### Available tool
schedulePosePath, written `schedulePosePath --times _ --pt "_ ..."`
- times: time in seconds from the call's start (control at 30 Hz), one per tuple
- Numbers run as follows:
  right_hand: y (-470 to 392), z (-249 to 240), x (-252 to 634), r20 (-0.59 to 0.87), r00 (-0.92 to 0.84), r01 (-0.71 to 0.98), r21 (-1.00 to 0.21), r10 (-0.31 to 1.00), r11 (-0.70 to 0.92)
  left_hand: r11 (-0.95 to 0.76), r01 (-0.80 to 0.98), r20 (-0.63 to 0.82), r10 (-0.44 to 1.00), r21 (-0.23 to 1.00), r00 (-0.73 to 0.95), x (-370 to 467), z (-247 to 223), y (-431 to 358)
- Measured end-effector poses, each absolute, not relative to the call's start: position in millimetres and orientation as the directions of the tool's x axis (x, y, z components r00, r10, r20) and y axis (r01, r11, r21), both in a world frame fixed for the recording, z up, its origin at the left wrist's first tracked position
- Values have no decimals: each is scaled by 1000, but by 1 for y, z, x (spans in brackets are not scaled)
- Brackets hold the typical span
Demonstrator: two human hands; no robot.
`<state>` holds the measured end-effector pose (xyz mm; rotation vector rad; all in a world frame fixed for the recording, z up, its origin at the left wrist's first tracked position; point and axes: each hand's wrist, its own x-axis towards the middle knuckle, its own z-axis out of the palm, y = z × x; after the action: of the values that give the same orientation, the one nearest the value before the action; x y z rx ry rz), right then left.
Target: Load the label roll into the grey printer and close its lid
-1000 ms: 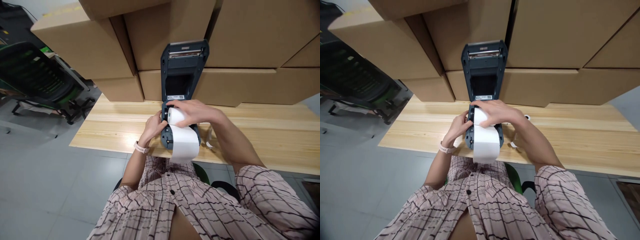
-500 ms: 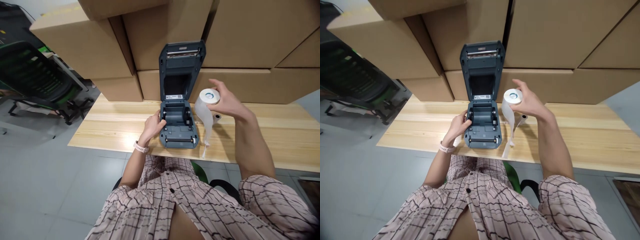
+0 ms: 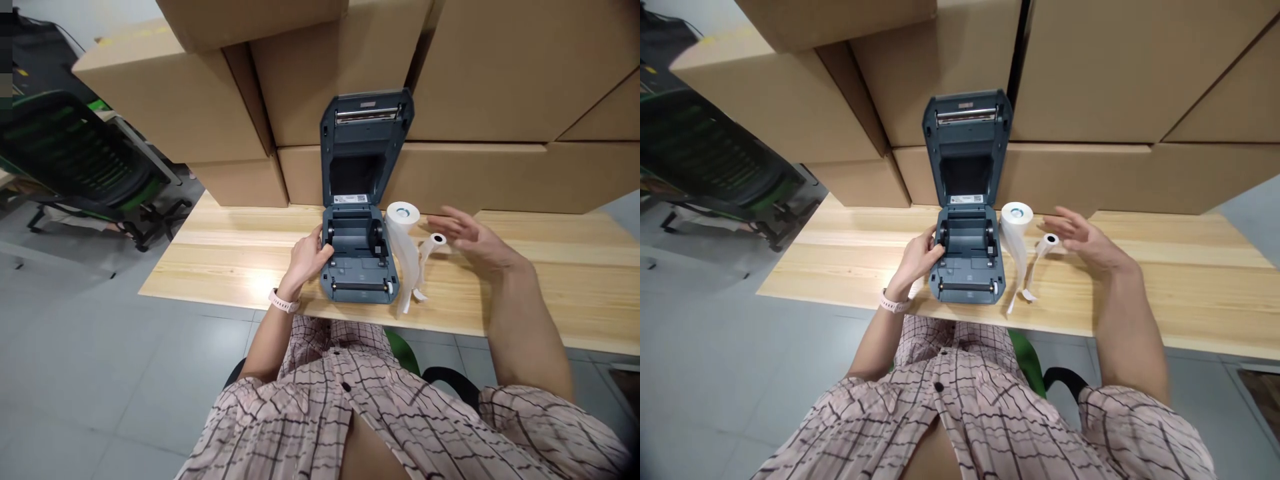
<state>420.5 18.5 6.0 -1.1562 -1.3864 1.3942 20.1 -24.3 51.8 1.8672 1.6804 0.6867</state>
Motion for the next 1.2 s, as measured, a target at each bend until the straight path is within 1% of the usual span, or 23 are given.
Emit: schedulePosePath --times 0.07,0.1,0.17,0.2,0.23,0.3,0.37,0.4,0.47,0.5,0.53,0.6,0.67,0.73,0.8,0.9,1.0,1.07,1.13,1.2 --pt "10 1 421 -162 -295 78 -986 942 -145 -80 707 18 995 702 95 20 51 -24" --pt "7 -1 419 -196 -309 106 -980 931 -171 -79 698 18 995 712 94 20 50 -24" --pt "6 -3 413 -227 -313 153 -970 922 -187 -79 679 21 995 730 93 20 50 -24" --pt "7 -2 410 -217 -325 157 -972 920 -174 -78 673 22 996 736 91 20 49 -24" --pt "7 0 408 -184 -349 143 -979 919 -142 -76 670 20 996 739 90 20 49 -24" --pt "8 11 402 -54 -427 78 -997 903 -23 -70 670 12 996 739 90 20 48 -24" --pt "6 29 391 95 -515 -8 -994 852 106 -71 673 10 996 736 94 19 48 -23" --pt "5 40 380 138 -554 -24 -988 821 151 -74 673 13 995 736 95 19 47 -23" --pt "1 62 350 158 -620 48 -970 768 238 -80 666 21 995 742 95 19 46 -23" --pt "-1 71 331 158 -651 169 -924 742 344 -80 658 24 995 748 94 19 46 -23" --pt "-2 77 312 180 -666 285 -836 724 470 -80 648 24 995 757 95 19 45 -23" --pt "-4 80 277 246 -667 427 -648 703 631 -81 626 25 995 776 97 19 44 -23" --pt "-5 72 253 275 -680 504 -499 680 705 -87 612 33 995 786 98 19 43 -23" --pt "-5 59 243 263 -700 544 -406 664 734 -87 607 35 995 790 97 18 42 -23" --pt "-6 50 242 244 -707 568 -363 663 739 -85 604 34 995 792 96 18 41 -22" --pt "-12 49 244 245 -699 582 -349 671 734 -93 588 44 994 803 97 17 39 -21" --pt "-26 53 242 354 -632 627 -290 690 723 -98 567 50 994 818 99 17 37 -21" --pt "-41 53 240 425 -611 637 -237 667 734 -96 557 49 994 825 99 17 36 -22" --pt "-58 48 239 445 -637 611 -207 630 764 -92 544 49 994 834 94 17 32 -22" --pt "-77 42 237 463 -640 595 -205 613 777 -71 531 40 997 844 69 17 27 -23"
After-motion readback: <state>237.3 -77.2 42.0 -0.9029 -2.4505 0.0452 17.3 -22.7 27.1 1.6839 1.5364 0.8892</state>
